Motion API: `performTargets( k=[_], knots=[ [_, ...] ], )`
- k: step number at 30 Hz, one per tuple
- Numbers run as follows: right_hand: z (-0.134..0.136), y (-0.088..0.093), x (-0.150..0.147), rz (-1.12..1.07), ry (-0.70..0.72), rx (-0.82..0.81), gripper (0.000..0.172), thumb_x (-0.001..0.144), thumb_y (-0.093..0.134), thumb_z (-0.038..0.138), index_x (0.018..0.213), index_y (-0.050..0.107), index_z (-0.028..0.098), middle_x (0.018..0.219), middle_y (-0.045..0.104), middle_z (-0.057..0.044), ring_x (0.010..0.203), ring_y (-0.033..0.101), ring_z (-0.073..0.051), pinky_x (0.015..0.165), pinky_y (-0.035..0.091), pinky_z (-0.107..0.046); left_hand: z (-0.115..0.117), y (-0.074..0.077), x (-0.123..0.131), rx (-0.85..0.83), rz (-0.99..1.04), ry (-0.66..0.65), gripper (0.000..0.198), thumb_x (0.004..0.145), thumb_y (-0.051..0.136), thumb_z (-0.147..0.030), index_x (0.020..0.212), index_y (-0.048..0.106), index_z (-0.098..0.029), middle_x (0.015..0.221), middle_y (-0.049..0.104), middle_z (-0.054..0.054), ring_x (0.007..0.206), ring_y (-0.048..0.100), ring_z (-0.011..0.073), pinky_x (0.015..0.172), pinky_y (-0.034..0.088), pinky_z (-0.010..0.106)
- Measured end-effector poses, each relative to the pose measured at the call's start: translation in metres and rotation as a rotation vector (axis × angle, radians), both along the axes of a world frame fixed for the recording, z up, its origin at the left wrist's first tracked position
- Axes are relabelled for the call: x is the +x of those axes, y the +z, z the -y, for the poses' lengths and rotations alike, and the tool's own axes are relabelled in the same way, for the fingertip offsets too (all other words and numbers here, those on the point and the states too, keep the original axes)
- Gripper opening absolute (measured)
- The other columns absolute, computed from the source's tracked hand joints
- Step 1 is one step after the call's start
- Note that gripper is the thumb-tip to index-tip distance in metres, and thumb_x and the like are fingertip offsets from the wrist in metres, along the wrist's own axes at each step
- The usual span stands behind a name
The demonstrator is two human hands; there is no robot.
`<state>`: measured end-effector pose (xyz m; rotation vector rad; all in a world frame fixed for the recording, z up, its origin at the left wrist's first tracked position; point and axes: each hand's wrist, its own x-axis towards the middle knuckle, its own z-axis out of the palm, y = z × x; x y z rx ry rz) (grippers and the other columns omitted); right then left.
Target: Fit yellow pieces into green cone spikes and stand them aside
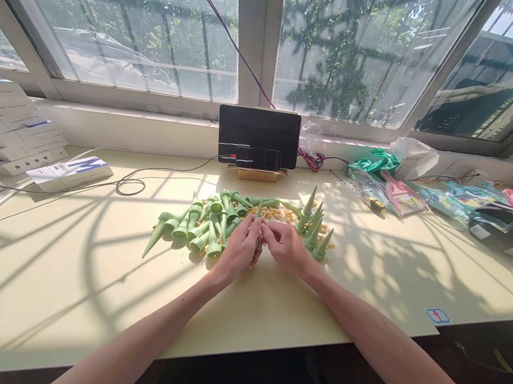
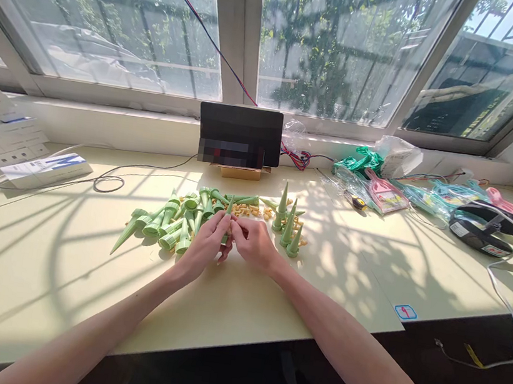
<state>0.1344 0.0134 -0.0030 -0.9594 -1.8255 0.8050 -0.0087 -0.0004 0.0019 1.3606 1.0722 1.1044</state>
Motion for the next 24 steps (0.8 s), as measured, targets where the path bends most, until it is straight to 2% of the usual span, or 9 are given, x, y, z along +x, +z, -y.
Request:
performTargets(
  k=[5, 9, 17, 24],
  knots=[
    [-0.0007, 0.0002, -0.0012, -0.062, 0.037, -0.12, 0.046, 0.1, 0.049, 0.039, 0.058, 0.042, 0.023, 0.049, 0.045, 0.003, 0.051, 0.042, -0.013, 0.054, 0.035, -0.028, -0.0008, -0.0018, -0.0015, 0.025, -0.016, 0.0, 0.036, 0.1, 0.051, -0.059, 0.092, 0.049, -0.024, 0.059, 0.044, -0.007, 0.041, 0.043, 0.0093, 0.037, 0.033, 0.02],
    [-0.0009, 0.0004, -0.0016, -0.092, 0.07, -0.212, 0.047, 0.101, 0.047, 0.039, 0.057, 0.04, 0.024, 0.046, 0.041, 0.004, 0.046, 0.038, -0.012, 0.05, 0.032, -0.028, -0.0017, -0.0043, -0.0024, 0.046, -0.032, 0.003, 0.033, 0.102, 0.05, -0.058, 0.102, 0.053, -0.025, 0.058, 0.042, -0.008, 0.042, 0.042, 0.0099, 0.038, 0.034, 0.021],
    [0.0, 0.0024, -0.0009, -0.021, 0.001, -0.038, 0.043, 0.1, 0.047, 0.038, 0.06, 0.045, 0.022, 0.054, 0.045, 0.003, 0.055, 0.041, -0.013, 0.057, 0.034, -0.029, -0.0001, -0.0002, -0.0003, 0.003, -0.01, -0.01, 0.037, 0.101, 0.05, -0.059, 0.092, 0.049, -0.024, 0.06, 0.045, -0.006, 0.042, 0.044, 0.0104, 0.036, 0.035, 0.021],
    [-0.0013, 0.0008, -0.0023, -0.041, 0.019, -0.061, 0.044, 0.101, 0.046, 0.038, 0.06, 0.044, 0.022, 0.052, 0.045, 0.003, 0.053, 0.041, -0.012, 0.058, 0.036, -0.028, 0.0001, -0.0008, -0.002, 0.026, -0.025, -0.009, 0.035, 0.102, 0.048, -0.057, 0.091, 0.048, -0.024, 0.06, 0.044, -0.007, 0.043, 0.044, 0.0092, 0.038, 0.035, 0.02]
  ],
)
